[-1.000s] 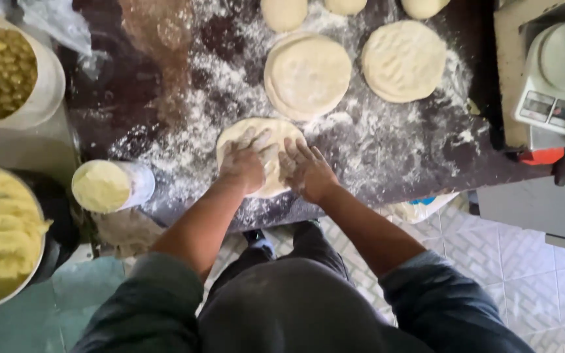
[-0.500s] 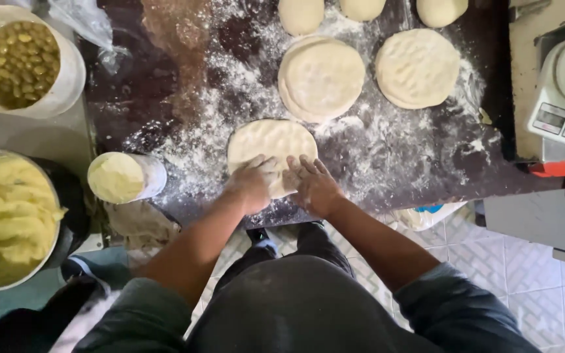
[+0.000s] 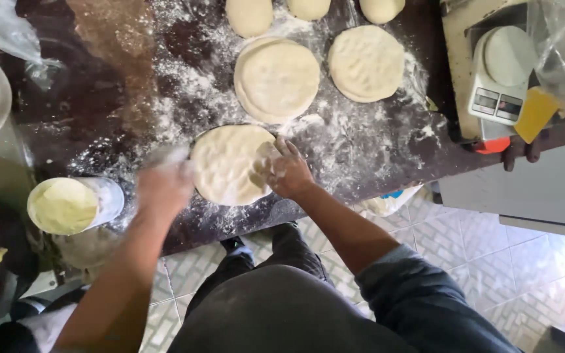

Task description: Flattening individual dough balls into circular flatbreads on a floured workbench.

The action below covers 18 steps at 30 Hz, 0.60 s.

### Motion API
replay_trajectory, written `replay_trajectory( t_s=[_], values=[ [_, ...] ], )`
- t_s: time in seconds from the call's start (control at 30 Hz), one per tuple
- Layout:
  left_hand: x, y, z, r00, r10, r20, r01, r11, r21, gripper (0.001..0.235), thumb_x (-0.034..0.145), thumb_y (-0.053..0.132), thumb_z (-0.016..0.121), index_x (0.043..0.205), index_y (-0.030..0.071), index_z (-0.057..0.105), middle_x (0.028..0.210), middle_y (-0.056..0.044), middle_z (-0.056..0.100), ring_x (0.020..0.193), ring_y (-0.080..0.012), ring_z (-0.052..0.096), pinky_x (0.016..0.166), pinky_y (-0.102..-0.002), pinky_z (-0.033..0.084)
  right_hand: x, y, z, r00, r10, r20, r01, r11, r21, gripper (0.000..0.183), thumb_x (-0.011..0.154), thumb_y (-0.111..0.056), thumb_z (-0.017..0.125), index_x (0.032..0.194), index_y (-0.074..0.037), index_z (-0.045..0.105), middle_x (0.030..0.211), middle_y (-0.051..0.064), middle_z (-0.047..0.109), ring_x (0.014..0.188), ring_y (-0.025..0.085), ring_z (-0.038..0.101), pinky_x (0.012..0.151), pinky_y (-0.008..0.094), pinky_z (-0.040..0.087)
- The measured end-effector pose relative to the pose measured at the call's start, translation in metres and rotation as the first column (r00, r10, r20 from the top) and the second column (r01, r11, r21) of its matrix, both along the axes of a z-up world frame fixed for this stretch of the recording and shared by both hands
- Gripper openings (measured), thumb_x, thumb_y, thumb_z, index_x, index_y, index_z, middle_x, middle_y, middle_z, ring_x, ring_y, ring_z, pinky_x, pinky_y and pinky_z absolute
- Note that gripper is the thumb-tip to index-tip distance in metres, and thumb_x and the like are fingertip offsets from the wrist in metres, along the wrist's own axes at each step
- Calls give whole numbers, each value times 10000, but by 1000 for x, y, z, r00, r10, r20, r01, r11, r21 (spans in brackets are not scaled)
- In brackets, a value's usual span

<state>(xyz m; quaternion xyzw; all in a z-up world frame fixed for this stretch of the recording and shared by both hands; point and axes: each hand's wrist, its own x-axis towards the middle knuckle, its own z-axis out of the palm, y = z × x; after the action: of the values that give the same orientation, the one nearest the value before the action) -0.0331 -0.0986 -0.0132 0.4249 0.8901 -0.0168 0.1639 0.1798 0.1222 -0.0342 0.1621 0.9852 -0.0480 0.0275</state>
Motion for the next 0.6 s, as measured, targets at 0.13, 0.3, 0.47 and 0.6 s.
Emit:
replay_trajectory(
  t_s=[0.13,0.3,0.47,0.6],
  values=[
    [-33,-75,97,979,197,43,-183,776,604,282,955,-26,637,1231,-23,693,1146,-143,645,863,-232,617,769,-326,544,1,3,26,987,68,144,-46,987,-156,579,902,-567,394,1217,-188,698,1397,85,550,1514,396,240,1236,509,148],
    [-100,-127,66,965,110,-238,-151,976,-159,159,921,195,678,1064,195,749,1064,-38,767,834,-231,729,705,-332,593,-4,3,42,907,62,416,67,955,-288,660,976,-697,234,1217,-299,702,1615,78,397,1593,383,12,1281,480,-36],
    [-111,-73,91,986,155,65,-98,844,-527,310,930,136,589,1103,3,809,1143,-167,809,996,-349,791,854,-439,625,-4,1,54,939,60,338,97,898,-430,626,970,-646,240,1235,-293,683,1634,99,348,1552,450,111,1253,603,59],
    [-113,-80,85,988,147,58,-91,831,-549,321,941,219,609,1080,19,818,1043,-148,832,911,-322,799,803,-412,631,11,8,44,994,68,88,-11,851,-525,563,960,-617,350,1076,-193,701,1515,199,481,1502,544,195,1234,636,98]
  ],
)
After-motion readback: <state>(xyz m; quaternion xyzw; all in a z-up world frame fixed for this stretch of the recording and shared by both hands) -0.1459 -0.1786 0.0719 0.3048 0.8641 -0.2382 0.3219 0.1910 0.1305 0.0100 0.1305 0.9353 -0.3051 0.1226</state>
